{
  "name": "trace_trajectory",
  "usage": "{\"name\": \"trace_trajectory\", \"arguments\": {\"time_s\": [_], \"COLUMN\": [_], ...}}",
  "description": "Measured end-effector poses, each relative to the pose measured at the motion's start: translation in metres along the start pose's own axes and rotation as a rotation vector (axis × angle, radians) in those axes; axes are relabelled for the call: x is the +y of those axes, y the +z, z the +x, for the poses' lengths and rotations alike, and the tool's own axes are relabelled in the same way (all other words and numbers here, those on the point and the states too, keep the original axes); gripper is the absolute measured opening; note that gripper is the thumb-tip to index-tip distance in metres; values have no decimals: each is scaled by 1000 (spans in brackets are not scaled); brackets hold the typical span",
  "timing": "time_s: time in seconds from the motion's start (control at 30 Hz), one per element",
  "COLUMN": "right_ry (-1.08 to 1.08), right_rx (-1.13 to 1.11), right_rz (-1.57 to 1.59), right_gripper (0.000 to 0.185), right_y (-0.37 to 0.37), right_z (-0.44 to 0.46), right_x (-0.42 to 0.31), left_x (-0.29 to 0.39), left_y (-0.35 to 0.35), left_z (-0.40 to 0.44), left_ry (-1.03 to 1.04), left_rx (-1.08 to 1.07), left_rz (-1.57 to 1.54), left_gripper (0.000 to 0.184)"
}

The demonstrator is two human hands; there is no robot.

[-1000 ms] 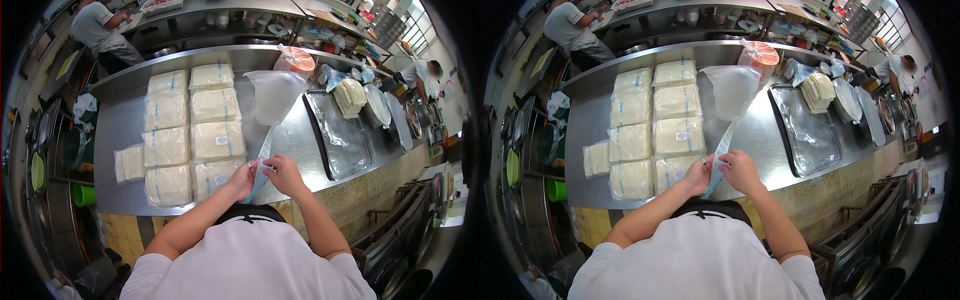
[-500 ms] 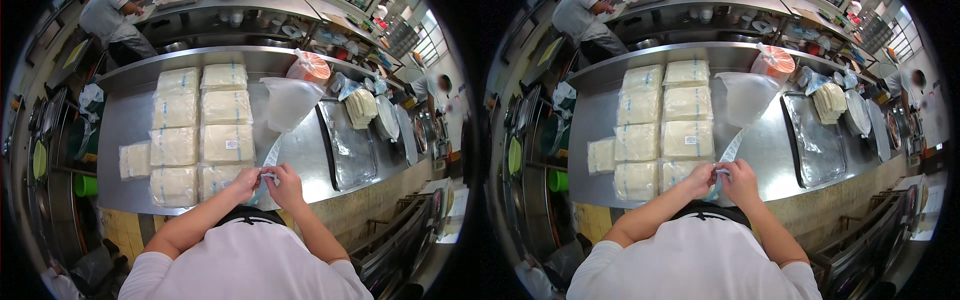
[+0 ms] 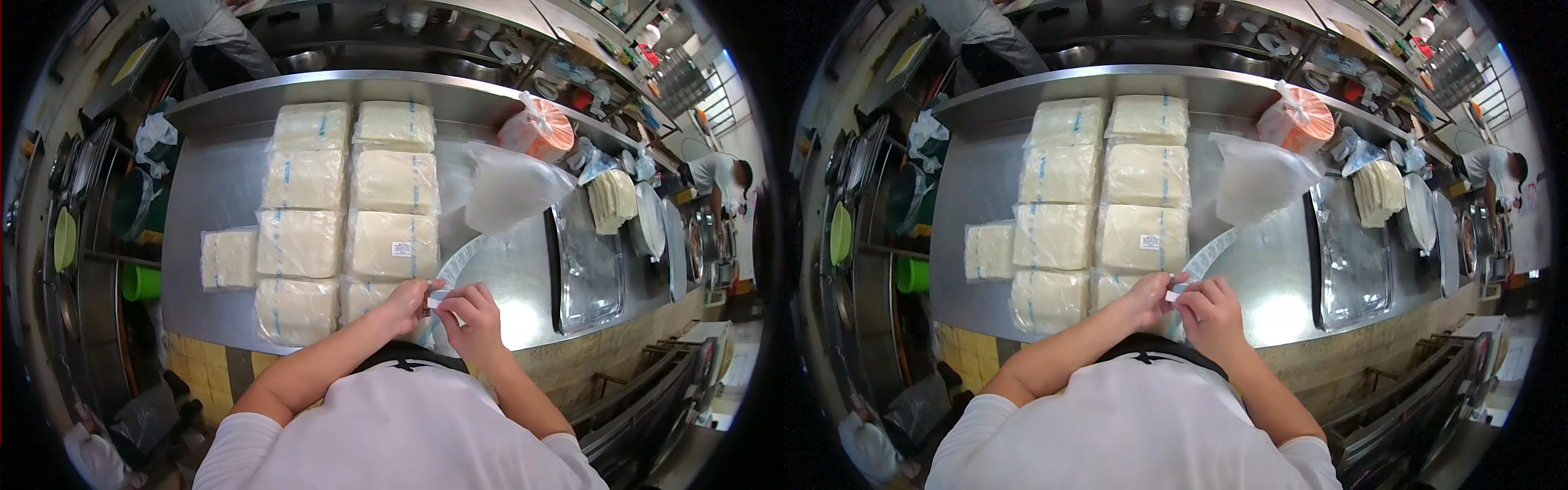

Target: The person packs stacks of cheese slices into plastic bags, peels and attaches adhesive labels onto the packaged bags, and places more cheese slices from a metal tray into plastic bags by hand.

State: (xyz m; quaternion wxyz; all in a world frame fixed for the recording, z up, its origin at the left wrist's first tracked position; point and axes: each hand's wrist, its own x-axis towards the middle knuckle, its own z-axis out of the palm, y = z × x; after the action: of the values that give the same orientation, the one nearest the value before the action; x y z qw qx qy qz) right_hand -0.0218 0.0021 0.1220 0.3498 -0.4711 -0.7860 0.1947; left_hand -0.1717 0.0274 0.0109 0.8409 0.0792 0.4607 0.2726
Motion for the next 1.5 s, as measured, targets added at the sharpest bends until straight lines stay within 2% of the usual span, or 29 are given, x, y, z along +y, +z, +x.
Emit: {"name": "trace_trajectory", "arguments": {"time_s": [0.13,0.23,0.27,0.43,0.5,0.57,0.67,0.77,0.87,0.93,1.0,1.1,1.2,1.3,1.4,1.5], "right_ry": [141,388,461,485,385,297,446,376,429,397,461,404,435,402,421,459], "right_rx": [15,-54,-101,-178,-221,-223,-60,34,-19,146,78,-38,-51,-18,27,35], "right_rz": [134,228,232,38,-164,-345,-376,-267,50,151,175,124,193,113,101,58], "right_gripper": [12,17,22,21,22,25,32,33,25,19,19,22,25,24,20,18], "right_y": [17,59,75,136,145,153,135,115,66,37,4,-18,-12,-12,-15,-14], "right_z": [53,121,143,212,215,212,204,170,118,69,33,0,-20,-25,-26,-30], "right_x": [12,58,76,118,122,128,105,125,103,85,55,27,27,23,19,22], "left_x": [5,5,6,1,5,5,-4,6,4,5,6,5,6,11,4,0], "left_y": [-2,-6,-4,-6,-1,-3,-7,-7,-12,-3,3,10,23,19,32,30], "left_z": [-5,-1,-4,-8,-16,-13,-7,-11,-12,-17,-20,-22,-24,-11,-6,-2], "left_ry": [-19,-74,-77,-35,-39,-28,4,54,149,130,103,127,62,-96,27,121], "left_rx": [28,-40,-21,-76,-88,-96,-134,-138,-142,-132,-132,-176,-267,-375,-230,-249], "left_rz": [-55,104,126,72,56,36,58,147,245,172,110,111,13,-44,146,313], "left_gripper": [26,17,21,22,22,24,25,26,26,25,25,26,30,32,32,34]}}
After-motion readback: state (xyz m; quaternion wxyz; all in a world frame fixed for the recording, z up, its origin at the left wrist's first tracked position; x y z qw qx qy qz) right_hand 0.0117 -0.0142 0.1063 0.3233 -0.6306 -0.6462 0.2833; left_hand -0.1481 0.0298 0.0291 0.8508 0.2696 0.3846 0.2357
